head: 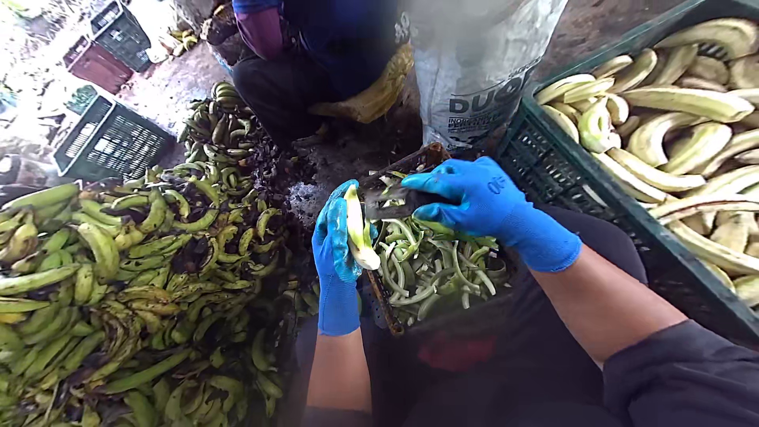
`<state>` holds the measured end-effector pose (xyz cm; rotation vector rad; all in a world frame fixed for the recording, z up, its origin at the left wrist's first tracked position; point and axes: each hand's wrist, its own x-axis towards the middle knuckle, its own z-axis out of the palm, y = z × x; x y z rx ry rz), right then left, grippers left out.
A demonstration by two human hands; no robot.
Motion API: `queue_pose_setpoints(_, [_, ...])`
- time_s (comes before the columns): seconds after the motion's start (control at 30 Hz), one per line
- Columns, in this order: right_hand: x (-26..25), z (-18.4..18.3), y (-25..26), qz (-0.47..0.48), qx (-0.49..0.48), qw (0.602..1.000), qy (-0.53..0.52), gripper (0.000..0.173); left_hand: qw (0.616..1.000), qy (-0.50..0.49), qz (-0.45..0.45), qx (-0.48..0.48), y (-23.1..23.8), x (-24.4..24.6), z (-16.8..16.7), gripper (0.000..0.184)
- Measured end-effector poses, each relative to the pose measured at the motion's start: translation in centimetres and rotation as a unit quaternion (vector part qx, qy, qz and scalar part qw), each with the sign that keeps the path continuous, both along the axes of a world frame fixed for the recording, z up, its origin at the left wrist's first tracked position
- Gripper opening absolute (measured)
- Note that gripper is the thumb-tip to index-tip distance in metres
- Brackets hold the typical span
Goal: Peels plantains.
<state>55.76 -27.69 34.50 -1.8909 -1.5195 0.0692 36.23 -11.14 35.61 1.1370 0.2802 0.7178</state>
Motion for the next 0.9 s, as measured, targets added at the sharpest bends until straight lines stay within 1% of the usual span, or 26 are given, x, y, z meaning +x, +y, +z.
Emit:
queue_pose_setpoints(0.1, [1.0,-0.5,-0.4,-0.03,0.024,0.999,0.031,0.059,0.997,-0.012,-0.041,-0.067,0.9,-0.5,0.0,0.04])
queue_pose_setpoints(0.17, [0.4,-0.5,-0.2,-0.013,0.037,0.997,0.064,0.061,0.994,-0.027,-0.05,-0.094,0.8,-0.3,-0.4,0.039])
queue_pose_setpoints(0.23, [-0.3,-0.5,0.1,0.038,0.045,0.994,0.093,0.06,0.999,-0.018,-0.018,-0.043,0.5,-0.1,-0.4,0.038])
queue_pose_setpoints(0.3, [-0.6,-0.6,0.2,0.097,0.03,0.991,0.084,0.058,0.998,0.01,0.019,0.05,0.3,0.1,0.0,0.04])
queue_pose_setpoints(0.33, [-0.5,-0.6,-0.2,0.113,-0.011,0.991,0.067,0.056,0.997,0.015,0.027,0.075,0.2,0.2,0.2,0.04])
queue_pose_setpoints(0.37, [-0.1,-0.5,-0.8,0.112,-0.076,0.99,0.042,0.052,0.995,0.031,0.034,0.091,0.1,0.1,0.5,0.039])
queue_pose_setpoints(0.43, [1.5,-0.2,-2.1,0.08,-0.238,0.968,0.011,0.041,0.993,0.057,0.036,0.094,0.3,-0.1,0.7,0.04])
queue_pose_setpoints(0.47, [2.4,-0.1,-2.8,0.061,-0.289,0.955,0.028,0.037,0.995,0.057,0.021,0.079,0.7,-0.3,0.6,0.041])
queue_pose_setpoints(0.5, [3.2,0.1,-3.7,0.049,-0.296,0.951,0.071,0.036,0.997,0.048,-0.003,0.056,1.1,-0.3,0.3,0.042])
queue_pose_setpoints(0.53, [3.8,0.3,-4.8,0.04,-0.264,0.955,0.128,0.037,0.999,0.03,-0.034,0.017,1.4,-0.1,-0.2,0.042])
queue_pose_setpoints(0.57, [3.7,0.5,-5.8,0.025,-0.202,0.957,0.206,0.038,0.998,0.018,-0.052,-0.026,1.4,0.7,-0.7,0.041])
queue_pose_setpoints(0.6, [2.9,0.4,-6.4,0.01,-0.117,0.943,0.313,0.036,0.997,0.012,-0.058,-0.054,0.9,1.8,-1.3,0.039])
queue_pose_setpoints(0.63, [1.7,-0.1,-6.4,0.019,-0.033,0.903,0.429,0.035,0.997,0.017,-0.051,-0.062,0.0,3.2,-1.7,0.038])
queue_pose_setpoints(0.67, [0.3,-0.4,-6.0,0.045,0.026,0.849,0.525,0.036,0.997,0.026,-0.043,-0.065,-1.2,4.6,-2.2,0.037])
queue_pose_setpoints(0.7, [-1.4,-0.7,-5.4,0.066,0.059,0.812,0.577,0.039,0.996,0.029,-0.054,-0.07,-2.4,5.9,-2.7,0.036])
queue_pose_setpoints(0.73, [-3.2,-0.7,-4.9,0.058,0.073,0.794,0.6,0.04,0.994,0.033,-0.08,-0.073,-3.7,7.0,-3.5,0.038])
queue_pose_setpoints(0.77, [-4.8,-0.9,-4.5,0.033,0.075,0.79,0.607,0.04,0.99,0.027,-0.114,-0.08,-4.8,7.8,-4.5,0.05])
queue_pose_setpoints(0.8, [-5.9,-1.1,-4.4,0.002,0.076,0.791,0.607,0.04,0.985,0.019,-0.137,-0.103,-5.7,8.5,-5.3,0.056])
queue_pose_setpoints(0.83, [-6.3,-1.4,-4.6,-0.026,0.087,0.79,0.606,0.04,0.98,0.022,-0.153,-0.127,-6.5,9.1,-5.5,0.056])
queue_pose_setpoints(0.9, [-5.2,-1.6,-5.9,-0.036,0.117,0.776,0.619,0.04,0.971,0.018,-0.182,-0.152,-7.0,10.2,-5.1,0.066])
